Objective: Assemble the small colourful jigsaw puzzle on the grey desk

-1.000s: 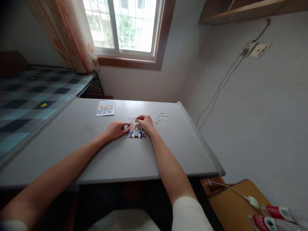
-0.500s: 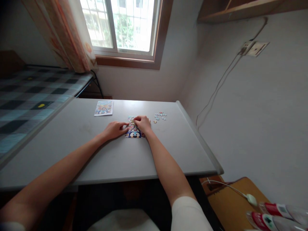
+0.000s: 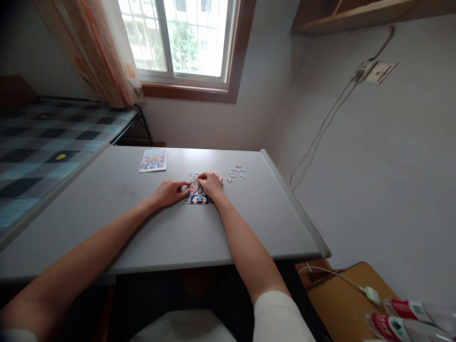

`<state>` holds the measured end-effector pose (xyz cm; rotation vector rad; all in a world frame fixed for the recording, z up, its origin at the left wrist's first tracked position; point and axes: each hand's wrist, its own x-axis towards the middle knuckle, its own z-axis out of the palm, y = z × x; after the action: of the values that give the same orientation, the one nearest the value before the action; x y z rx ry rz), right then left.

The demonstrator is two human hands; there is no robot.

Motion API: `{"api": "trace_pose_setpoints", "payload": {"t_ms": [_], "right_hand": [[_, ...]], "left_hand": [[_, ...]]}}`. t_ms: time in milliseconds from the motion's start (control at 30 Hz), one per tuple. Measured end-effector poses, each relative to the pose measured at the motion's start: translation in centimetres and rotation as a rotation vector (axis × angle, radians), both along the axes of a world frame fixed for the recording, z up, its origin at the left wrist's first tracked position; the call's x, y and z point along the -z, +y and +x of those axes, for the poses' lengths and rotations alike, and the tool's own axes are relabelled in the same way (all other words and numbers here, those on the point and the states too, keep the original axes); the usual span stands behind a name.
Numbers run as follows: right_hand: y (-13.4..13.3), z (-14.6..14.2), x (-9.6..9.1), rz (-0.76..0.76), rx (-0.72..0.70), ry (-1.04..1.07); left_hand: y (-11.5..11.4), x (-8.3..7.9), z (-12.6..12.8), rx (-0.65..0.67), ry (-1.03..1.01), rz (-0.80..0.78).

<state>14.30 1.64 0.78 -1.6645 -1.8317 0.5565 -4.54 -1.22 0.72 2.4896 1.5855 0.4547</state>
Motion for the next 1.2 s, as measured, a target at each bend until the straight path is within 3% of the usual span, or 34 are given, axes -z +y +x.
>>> {"api": "trace_pose_setpoints", "payload": {"t_ms": [733,967,1200], "right_hand": [[-0.4,-0.8,0.1,0.044,-0.025,-0.159],[-0.8,-1.3,0.0,0.041,0.024,-0.189],[0.7,0.9,-1.7,0.095,0.112,-0.046]], "left_hand": [[0.0,0.0,-0.1,-0.006,-0.004,0.001],[0.2,0.3,-0.1,0.013,-0.002,0.002],[-0.1,-0.3,0.0,0.003,0.005,-0.02]]}}
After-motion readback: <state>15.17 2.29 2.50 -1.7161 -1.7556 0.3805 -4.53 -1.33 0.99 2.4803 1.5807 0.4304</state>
